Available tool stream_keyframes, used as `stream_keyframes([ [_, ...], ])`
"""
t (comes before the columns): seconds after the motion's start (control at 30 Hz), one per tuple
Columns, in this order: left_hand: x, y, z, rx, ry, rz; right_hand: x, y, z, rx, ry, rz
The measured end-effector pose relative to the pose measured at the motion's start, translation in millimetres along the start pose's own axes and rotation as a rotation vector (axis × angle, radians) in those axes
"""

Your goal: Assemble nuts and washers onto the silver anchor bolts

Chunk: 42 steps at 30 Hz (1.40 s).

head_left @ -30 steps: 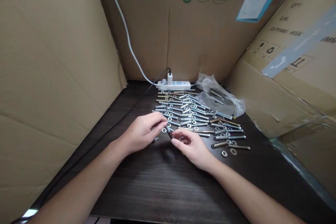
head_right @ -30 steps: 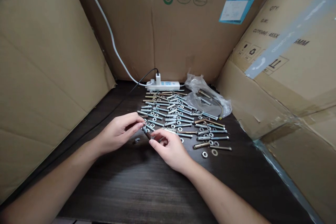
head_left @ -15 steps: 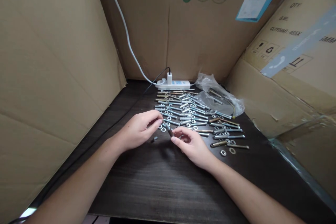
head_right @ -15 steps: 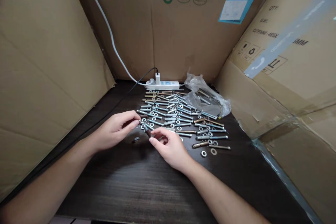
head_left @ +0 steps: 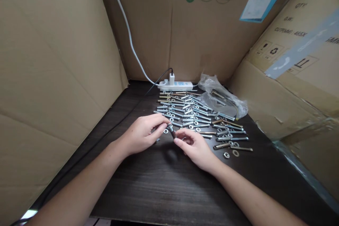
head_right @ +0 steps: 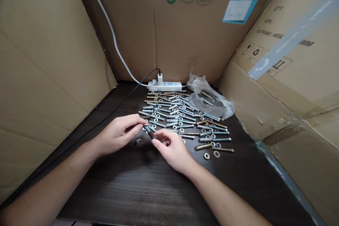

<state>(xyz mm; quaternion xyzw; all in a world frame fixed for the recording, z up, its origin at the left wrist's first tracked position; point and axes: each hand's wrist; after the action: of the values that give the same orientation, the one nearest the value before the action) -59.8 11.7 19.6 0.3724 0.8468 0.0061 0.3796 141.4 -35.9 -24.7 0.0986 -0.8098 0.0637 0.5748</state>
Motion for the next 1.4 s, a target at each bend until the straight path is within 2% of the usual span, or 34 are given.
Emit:
stream_keyframes([
  [0.53, -3.9, -0.2, 2.3, -0.026, -0.02, -0.023, 2.1, 1.3, -0.6, 0.036, 0.087, 0.04],
  [0.83, -7.0, -0.9, 0.5, -0.007, -0.036, 0.054, 0.2, 1.2, -0.7, 0.043, 0.045, 0.012],
  [1.4, -6.3, 1.1, 1.0, 0.1, -0.041, -0.072, -2.2, 0.1, -0.3, 0.04, 0.034, -0.003],
])
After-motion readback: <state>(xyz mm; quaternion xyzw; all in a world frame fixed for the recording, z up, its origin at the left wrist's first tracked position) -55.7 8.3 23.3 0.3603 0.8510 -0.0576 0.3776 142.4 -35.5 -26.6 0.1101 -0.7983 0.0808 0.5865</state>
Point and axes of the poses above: each hand's wrist, its own y-axis towards the middle knuckle, its own z-axis out of the palm, x = y × z, and after that the axes turned 6 degrees about -y, right-handed
